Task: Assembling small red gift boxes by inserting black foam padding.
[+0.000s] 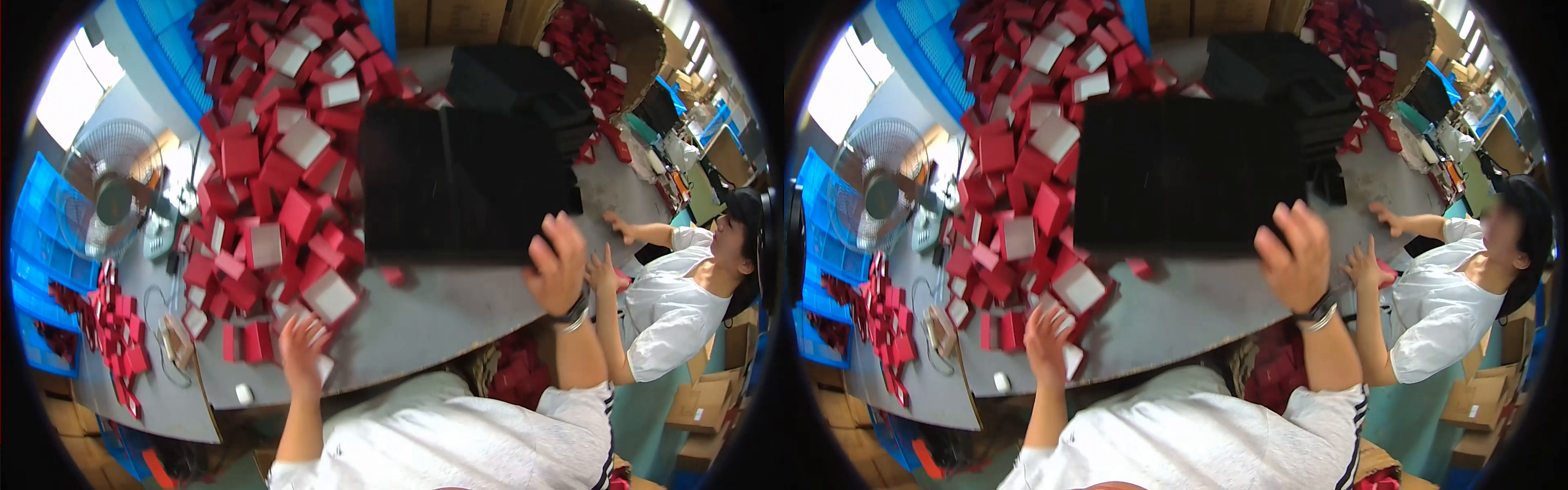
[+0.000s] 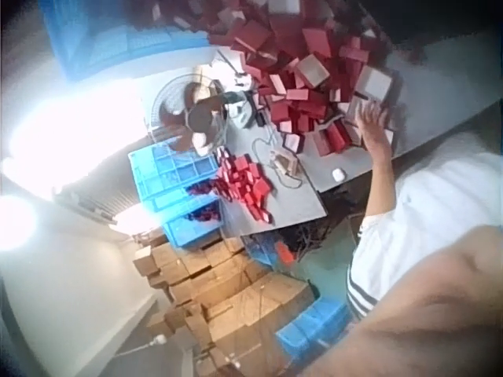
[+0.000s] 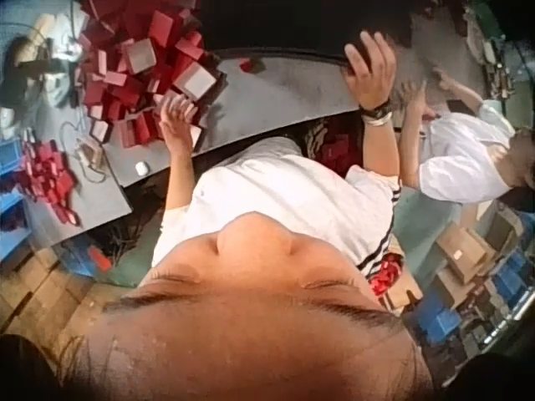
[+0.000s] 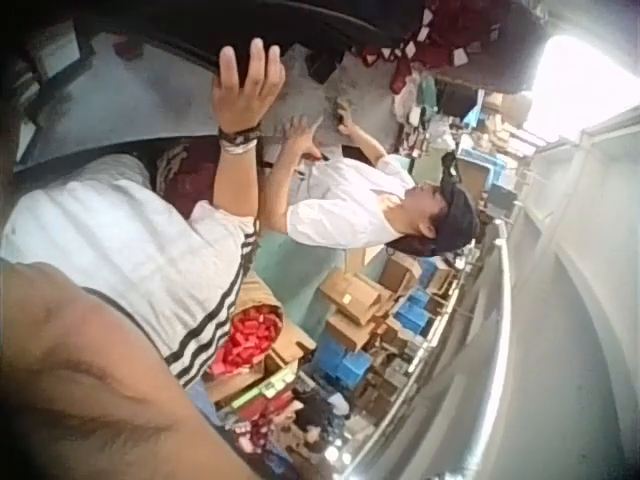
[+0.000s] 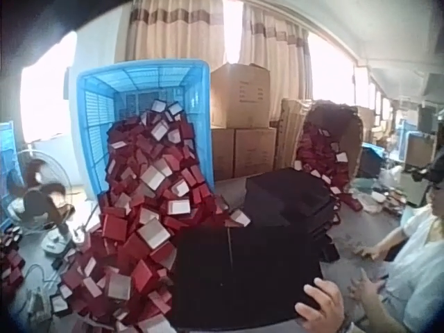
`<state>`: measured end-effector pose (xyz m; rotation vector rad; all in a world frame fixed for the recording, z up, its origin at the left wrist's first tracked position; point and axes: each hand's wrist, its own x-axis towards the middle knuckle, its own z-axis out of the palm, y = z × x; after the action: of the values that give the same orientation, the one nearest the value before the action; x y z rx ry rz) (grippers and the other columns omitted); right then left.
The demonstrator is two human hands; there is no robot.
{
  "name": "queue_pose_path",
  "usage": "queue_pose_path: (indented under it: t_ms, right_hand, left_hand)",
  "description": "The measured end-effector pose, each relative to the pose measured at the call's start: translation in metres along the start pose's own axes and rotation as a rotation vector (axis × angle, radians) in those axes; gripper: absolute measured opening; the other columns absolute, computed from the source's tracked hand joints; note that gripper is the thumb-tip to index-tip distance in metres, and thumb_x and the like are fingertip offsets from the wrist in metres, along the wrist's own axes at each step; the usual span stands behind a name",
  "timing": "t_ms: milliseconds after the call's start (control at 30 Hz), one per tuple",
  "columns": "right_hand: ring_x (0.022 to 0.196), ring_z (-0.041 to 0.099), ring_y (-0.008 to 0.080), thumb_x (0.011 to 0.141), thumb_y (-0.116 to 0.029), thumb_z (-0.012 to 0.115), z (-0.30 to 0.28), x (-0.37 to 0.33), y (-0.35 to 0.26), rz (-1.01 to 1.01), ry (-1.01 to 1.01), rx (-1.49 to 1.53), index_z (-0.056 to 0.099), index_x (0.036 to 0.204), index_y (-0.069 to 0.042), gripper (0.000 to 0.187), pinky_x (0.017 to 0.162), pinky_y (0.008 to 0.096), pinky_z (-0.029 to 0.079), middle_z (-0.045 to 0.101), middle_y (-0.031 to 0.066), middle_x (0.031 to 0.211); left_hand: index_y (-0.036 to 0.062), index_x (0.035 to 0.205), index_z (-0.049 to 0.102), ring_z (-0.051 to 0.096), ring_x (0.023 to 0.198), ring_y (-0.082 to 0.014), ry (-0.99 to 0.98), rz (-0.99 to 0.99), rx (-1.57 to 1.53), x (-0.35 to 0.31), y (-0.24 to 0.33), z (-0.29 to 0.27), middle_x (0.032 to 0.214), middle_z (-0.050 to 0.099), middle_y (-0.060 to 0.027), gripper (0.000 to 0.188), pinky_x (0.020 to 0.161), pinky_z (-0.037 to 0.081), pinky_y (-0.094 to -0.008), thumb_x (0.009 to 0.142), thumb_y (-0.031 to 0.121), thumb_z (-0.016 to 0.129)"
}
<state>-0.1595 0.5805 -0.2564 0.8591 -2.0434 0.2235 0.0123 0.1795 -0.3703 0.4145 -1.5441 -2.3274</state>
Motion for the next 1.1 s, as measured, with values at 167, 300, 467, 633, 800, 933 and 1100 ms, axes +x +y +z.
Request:
queue_pose_path:
  t_ms: [167, 300, 467, 633, 800, 933, 1100]
  right_hand:
    - [0.128, 0.050, 0.0360, 0.086, -0.021, 0.071, 0.007, -0.140, -0.099, -0.022, -0.094, 0.387, 0.064, 0.113, -0.026, 0.029, 0.100, 0.0552, 0.047, 0.056, 0.0100, 0.135]
    - [0.122, 0.054, 0.0352, 0.070, -0.015, 0.071, 0.024, -0.191, -0.158, 0.047, -0.226, 0.477, 0.071, 0.095, -0.016, 0.025, 0.098, 0.0570, 0.048, 0.061, 0.0106, 0.122]
    - [0.123, 0.051, 0.0337, 0.064, -0.014, 0.069, 0.012, -0.180, -0.171, 0.007, -0.363, 0.480, 0.072, 0.095, -0.014, 0.031, 0.102, 0.0587, 0.042, 0.061, 0.0083, 0.119]
    - [0.127, 0.048, 0.0327, 0.067, -0.033, 0.080, -0.021, -0.102, -0.164, -0.029, -0.714, 0.582, 0.069, 0.112, -0.017, 0.049, 0.113, 0.0615, 0.022, 0.059, 0.0057, 0.130]
    - [0.124, 0.051, 0.0316, 0.073, -0.047, 0.078, -0.017, -0.082, -0.171, -0.004, -0.675, 0.580, 0.069, 0.116, -0.018, 0.053, 0.114, 0.0628, 0.019, 0.062, 0.0060, 0.126]
    - [0.113, 0.058, 0.0261, 0.079, -0.043, 0.074, -0.004, -0.075, -0.192, -0.013, -0.657, 0.536, 0.069, 0.116, -0.018, 0.045, 0.114, 0.0593, 0.024, 0.069, 0.0042, 0.110]
    - [0.101, 0.060, 0.0272, 0.085, -0.030, 0.071, 0.025, -0.075, -0.211, 0.147, -0.611, 0.601, 0.068, 0.112, -0.011, 0.033, 0.108, 0.0523, 0.037, 0.068, 0.0066, 0.095]
  left_hand:
    - [0.0120, 0.157, 0.020, 0.041, 0.138, -0.0276, -0.298, -0.425, -0.212, -0.023, -0.025, 0.023, 0.152, 0.040, -0.0128, 0.103, 0.110, 0.038, -0.0422, 0.085, 0.080, 0.049]
    - [0.0123, 0.159, 0.015, 0.034, 0.142, -0.0261, -0.327, -0.328, -0.157, -0.052, -0.035, -0.002, 0.155, 0.035, -0.0105, 0.104, 0.115, 0.031, -0.0414, 0.085, 0.067, 0.063]
    - [0.0095, 0.156, 0.025, 0.037, 0.141, -0.0237, -0.136, -0.392, 0.006, -0.089, -0.058, -0.045, 0.152, 0.040, -0.0092, 0.085, 0.114, 0.031, -0.0398, 0.093, 0.053, 0.061]
    - [0.0040, 0.143, 0.047, 0.053, 0.121, -0.0182, -0.015, -0.271, 0.379, -0.096, -0.050, -0.056, 0.135, 0.056, -0.0084, 0.053, 0.104, 0.041, -0.0330, 0.098, 0.024, 0.063]
    - [0.0020, 0.102, 0.063, 0.059, 0.100, -0.0313, 0.073, 0.501, 0.924, -0.107, -0.005, -0.010, 0.106, 0.063, -0.0138, 0.024, 0.091, 0.048, -0.0382, 0.081, 0.006, 0.074]
    - [0.0012, 0.129, 0.056, 0.055, 0.118, -0.0381, -0.457, 0.518, 1.012, -0.107, 0.039, 0.063, 0.131, 0.056, -0.0192, 0.081, 0.099, 0.044, -0.0469, 0.066, 0.041, 0.088]
    - [0.0014, 0.125, 0.059, 0.066, 0.101, -0.0235, -0.248, 0.258, 0.841, -0.089, -0.004, 0.057, 0.112, 0.067, -0.0145, 0.044, 0.086, 0.052, -0.0318, 0.086, 0.013, 0.075]
